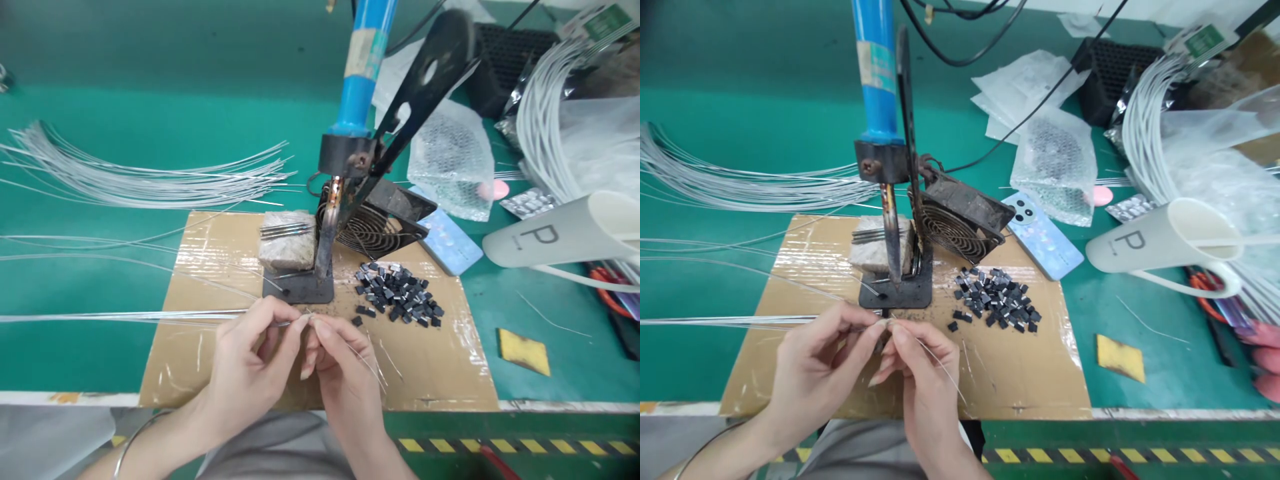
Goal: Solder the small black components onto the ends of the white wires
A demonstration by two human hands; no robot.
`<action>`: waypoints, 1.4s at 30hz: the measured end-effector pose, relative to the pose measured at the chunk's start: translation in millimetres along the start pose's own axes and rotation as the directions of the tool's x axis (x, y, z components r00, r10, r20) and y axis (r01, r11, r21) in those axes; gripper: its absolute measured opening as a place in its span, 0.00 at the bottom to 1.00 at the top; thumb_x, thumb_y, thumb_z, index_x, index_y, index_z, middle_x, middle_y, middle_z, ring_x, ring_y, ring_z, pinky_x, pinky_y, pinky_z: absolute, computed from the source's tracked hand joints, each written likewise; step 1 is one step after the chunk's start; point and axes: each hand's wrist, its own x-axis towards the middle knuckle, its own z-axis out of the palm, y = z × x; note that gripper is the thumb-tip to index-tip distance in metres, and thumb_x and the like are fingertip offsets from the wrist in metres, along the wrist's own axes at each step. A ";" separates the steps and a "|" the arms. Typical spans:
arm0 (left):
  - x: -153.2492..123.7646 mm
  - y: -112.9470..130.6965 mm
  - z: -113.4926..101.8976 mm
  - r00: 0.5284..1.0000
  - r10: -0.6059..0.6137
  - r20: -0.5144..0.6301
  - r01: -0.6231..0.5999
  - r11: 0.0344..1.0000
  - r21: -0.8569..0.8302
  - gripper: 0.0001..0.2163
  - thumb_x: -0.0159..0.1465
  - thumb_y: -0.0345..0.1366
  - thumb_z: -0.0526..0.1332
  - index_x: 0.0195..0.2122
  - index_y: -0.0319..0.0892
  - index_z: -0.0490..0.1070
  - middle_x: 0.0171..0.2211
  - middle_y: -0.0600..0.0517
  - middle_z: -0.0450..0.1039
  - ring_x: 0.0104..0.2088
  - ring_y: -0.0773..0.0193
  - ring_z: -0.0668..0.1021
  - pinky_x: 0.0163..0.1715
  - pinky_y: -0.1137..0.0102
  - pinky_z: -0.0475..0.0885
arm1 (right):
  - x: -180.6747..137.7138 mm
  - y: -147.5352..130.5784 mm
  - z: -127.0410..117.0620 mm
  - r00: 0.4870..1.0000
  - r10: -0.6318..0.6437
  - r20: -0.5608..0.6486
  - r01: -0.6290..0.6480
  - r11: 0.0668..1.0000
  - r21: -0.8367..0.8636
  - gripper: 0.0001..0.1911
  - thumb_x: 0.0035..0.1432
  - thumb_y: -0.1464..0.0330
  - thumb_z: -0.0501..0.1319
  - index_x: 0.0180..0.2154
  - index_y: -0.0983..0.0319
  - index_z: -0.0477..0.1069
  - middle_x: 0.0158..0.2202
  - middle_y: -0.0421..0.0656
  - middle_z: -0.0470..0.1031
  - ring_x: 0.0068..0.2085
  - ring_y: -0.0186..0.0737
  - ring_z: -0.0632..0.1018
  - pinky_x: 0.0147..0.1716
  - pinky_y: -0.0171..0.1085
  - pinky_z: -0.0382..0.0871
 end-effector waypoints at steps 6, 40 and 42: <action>-0.3 2.6 -1.3 0.998 -0.064 0.021 0.065 0.996 -0.058 0.08 0.70 0.30 0.63 0.32 0.43 0.76 0.21 0.57 0.77 0.18 0.71 0.72 0.19 0.78 0.66 | -0.6 3.0 2.2 1.000 -0.009 0.011 0.009 1.000 0.000 0.12 0.48 0.58 0.83 0.28 0.59 0.88 0.19 0.37 0.78 0.19 0.30 0.74 0.19 0.29 0.77; 5.6 0.9 -10.1 0.969 -0.224 0.107 0.231 0.971 -0.058 0.06 0.66 0.35 0.64 0.32 0.44 0.79 0.21 0.57 0.74 0.18 0.69 0.69 0.19 0.74 0.61 | -0.7 -46.9 -68.2 0.685 -0.584 0.436 0.405 -0.192 -0.894 0.08 0.70 0.69 0.64 0.38 0.58 0.81 0.30 0.38 0.85 0.25 0.35 0.85 0.25 0.33 0.77; 5.8 0.8 -11.1 0.966 -0.233 0.111 0.239 0.970 -0.049 0.06 0.66 0.36 0.64 0.32 0.44 0.79 0.22 0.55 0.76 0.19 0.68 0.71 0.19 0.74 0.61 | -1.7 -45.2 -65.2 0.725 -0.584 0.364 0.462 0.021 -0.886 0.05 0.69 0.69 0.66 0.41 0.57 0.83 0.33 0.38 0.86 0.28 0.35 0.85 0.29 0.31 0.80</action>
